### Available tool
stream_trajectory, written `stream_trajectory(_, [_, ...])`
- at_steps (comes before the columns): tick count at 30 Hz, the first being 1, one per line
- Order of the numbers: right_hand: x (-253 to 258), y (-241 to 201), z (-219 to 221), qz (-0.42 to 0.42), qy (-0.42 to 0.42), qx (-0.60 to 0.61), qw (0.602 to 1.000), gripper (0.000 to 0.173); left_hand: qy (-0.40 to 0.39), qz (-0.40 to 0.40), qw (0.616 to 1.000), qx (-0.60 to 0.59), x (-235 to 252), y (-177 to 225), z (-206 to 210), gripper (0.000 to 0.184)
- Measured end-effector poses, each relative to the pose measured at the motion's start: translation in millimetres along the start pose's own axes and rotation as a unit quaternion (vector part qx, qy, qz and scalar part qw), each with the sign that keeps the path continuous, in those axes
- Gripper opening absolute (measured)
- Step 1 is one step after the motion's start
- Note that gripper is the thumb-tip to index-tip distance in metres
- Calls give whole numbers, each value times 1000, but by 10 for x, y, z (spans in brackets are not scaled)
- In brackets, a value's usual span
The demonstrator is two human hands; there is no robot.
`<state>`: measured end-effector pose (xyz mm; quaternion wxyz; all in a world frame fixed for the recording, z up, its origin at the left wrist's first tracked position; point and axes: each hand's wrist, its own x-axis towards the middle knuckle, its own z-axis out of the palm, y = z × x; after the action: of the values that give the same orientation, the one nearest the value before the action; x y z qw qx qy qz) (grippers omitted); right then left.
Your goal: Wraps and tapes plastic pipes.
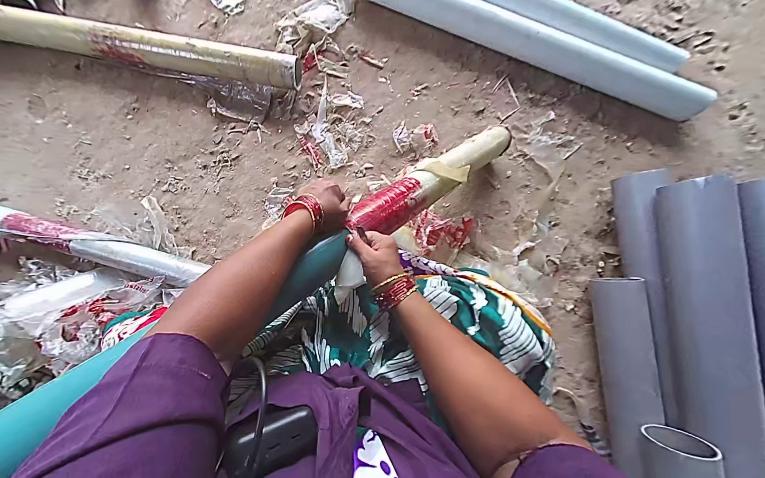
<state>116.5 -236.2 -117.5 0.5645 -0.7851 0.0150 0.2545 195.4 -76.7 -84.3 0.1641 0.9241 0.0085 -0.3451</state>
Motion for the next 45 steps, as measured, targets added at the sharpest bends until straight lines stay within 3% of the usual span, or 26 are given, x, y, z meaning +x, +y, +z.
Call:
stream_trajectory(18, [7,-135,-26,10,12,-69,997,36,12,-50,998,-46,26,-33,-33,46])
stream_trajectory(27, [-4,-134,-105,106,-6,64,992,28,13,-22,1000,-1,-54,79,-41,53])
stream_trajectory(30, [-32,-212,-372,15,-23,-94,995,32,18,37,999,-19,-35,24,4,53])
stream_trajectory(33, [-105,-474,-664,-66,-57,-258,962,42,21,69,997,-39,-8,4,14,53])
stream_trajectory(36, [-51,-493,-710,-204,-30,-323,924,22,25,73,996,-54,10,-33,7,53])
stream_trajectory(42, [240,-445,-612,-285,-79,-442,846,17,14,62,996,-56,70,-118,-21,53])
stream_trajectory(45, [405,-394,-536,-406,-115,-469,776,13,3,62,997,-45,57,-120,-33,54])
